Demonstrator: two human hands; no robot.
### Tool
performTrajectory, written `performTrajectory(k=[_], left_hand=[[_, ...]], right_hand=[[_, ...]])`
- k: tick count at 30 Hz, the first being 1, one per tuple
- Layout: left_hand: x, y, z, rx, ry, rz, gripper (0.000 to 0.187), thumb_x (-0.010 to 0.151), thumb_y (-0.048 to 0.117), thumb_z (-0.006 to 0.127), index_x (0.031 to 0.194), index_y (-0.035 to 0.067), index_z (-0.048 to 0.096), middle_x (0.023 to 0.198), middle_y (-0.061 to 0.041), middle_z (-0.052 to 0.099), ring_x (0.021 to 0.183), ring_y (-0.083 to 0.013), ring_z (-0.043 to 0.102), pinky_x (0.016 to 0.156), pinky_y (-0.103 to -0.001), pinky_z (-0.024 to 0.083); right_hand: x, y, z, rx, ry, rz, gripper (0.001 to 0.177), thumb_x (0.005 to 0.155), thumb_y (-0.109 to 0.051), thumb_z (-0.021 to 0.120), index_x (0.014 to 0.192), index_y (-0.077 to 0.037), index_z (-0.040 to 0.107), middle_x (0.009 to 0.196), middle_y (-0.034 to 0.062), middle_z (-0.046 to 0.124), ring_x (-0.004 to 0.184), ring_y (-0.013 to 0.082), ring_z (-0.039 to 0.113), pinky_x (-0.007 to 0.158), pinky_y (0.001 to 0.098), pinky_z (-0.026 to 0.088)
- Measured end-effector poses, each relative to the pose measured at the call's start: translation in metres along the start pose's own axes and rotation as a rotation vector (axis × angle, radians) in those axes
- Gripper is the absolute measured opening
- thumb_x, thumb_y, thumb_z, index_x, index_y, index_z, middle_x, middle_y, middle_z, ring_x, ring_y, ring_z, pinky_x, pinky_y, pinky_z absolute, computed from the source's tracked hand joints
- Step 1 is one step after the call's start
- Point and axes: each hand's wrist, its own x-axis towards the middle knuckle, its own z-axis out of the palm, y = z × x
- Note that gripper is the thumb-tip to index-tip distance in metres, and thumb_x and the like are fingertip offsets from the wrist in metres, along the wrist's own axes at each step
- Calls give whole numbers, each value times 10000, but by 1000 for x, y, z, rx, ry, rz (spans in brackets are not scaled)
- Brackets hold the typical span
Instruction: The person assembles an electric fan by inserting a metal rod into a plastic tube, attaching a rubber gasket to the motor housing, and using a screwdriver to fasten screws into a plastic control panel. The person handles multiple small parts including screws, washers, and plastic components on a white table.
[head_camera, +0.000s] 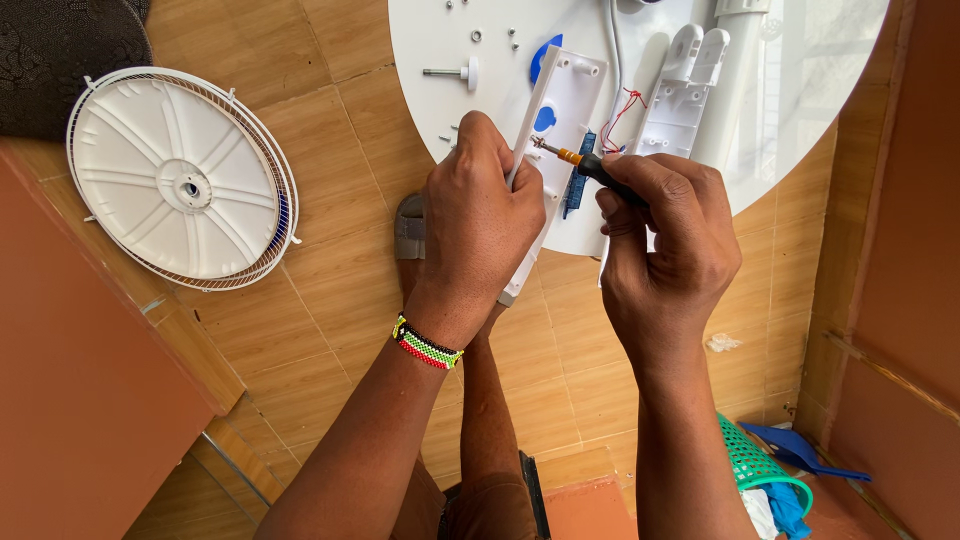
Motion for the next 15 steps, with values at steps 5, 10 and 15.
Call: performTrajectory(k=[5, 10, 15], left_hand=[[2, 2, -2, 17, -7, 28, 255, 867, -11, 680, 888, 41, 431, 636, -127, 573, 573, -298, 694, 513, -403, 543], [3, 5, -5, 7, -18, 17, 247, 894, -12, 669, 965, 28, 435, 643, -143, 595, 581, -306, 700, 509, -412, 539], [3, 8, -7, -13, -2, 92, 230, 946, 14, 674, 998, 26, 450, 709, -132, 634, 624, -266, 728, 519, -374, 564]], right_hand=[[1, -1, 2, -32, 15, -23, 194, 1056, 139, 735, 1183, 0, 691, 1140, 100, 642, 991, 131, 703, 801, 224, 612], [1, -5, -1, -69, 11, -11, 204, 1042, 145, 731, 1179, -1, 692, 1132, 101, 641, 972, 129, 686, 772, 220, 599], [3, -6, -1, -93, 24, -21, 195, 1054, 135, 741, 1183, -4, 695, 1129, 99, 641, 977, 125, 682, 775, 219, 604]])
